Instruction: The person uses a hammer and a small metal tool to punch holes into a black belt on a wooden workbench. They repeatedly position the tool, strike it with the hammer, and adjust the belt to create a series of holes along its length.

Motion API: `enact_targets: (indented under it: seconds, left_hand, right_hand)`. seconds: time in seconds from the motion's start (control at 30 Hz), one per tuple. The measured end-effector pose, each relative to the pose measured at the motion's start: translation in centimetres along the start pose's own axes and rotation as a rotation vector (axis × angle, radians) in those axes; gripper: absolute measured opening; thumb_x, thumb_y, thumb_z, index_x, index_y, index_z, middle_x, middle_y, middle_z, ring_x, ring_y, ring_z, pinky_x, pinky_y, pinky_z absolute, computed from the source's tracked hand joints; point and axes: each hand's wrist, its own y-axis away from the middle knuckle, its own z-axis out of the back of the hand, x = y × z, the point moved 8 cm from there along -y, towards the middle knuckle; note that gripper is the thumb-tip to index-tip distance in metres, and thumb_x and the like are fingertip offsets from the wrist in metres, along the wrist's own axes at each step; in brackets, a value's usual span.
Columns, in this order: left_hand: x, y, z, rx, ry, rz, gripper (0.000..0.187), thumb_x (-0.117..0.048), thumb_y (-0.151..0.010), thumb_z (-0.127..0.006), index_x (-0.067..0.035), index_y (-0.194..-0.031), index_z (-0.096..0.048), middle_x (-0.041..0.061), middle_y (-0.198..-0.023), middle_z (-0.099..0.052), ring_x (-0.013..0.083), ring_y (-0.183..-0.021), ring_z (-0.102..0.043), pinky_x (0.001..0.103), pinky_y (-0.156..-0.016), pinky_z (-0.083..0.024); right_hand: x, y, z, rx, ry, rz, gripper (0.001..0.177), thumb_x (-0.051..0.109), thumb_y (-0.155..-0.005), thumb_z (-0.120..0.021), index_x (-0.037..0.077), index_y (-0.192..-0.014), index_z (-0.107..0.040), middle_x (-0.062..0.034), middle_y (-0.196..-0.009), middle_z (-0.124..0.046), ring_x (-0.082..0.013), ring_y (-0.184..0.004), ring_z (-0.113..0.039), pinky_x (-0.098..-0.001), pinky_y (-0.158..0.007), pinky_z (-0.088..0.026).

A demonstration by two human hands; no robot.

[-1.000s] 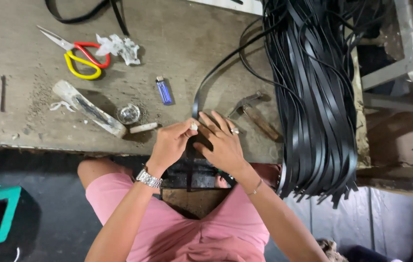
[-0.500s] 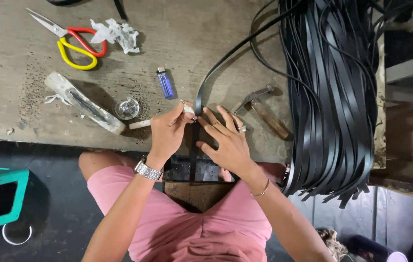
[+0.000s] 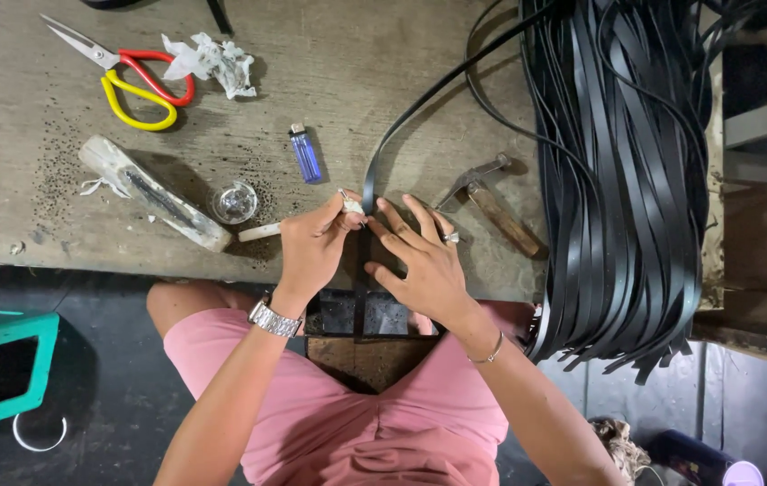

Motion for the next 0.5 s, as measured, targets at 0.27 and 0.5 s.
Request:
enact_targets:
  seconds: [0.27,0.5]
  left_hand:
    - [-1.6,-0.2,-0.6,0.011,-0.055,-0.111,0.017,-0.007,-0.092,-0.079,-0.010,-0.108,-0.078,0.008,-0.079,-0.078,0.0284,-0.075,-0.076,0.028,-0.066,-0.057]
    - [-1.9,0.0,-0.9,0.039,-0.043,-0.186,0.019,0.001,-0.091,-0.078,-0.002,-0.110,-0.078,0.012,-0.077,-0.075,0.0250,-0.065,-0.073,0.026,-0.062,-0.055]
  right_hand:
    - [0.6,-0.4,1.1,-0.102,-0.055,0.034,0.049,0.040,-0.091,-0.069,0.016,-0.134,-0.066,-0.0039,-0.143,-0.062,-0.0302,-0.138,-0.052,-0.0492,-0.115,-0.035]
    - [-9.0,3.2,6.3,-0.330,0.526,-0.349,0.060,0.034,-0.083,-0.080,0.012,-0.135,-0.062,-0.0111,-0.123,-0.056,-0.0353,-0.117,-0.050,-0.0524,-0.093,-0.035]
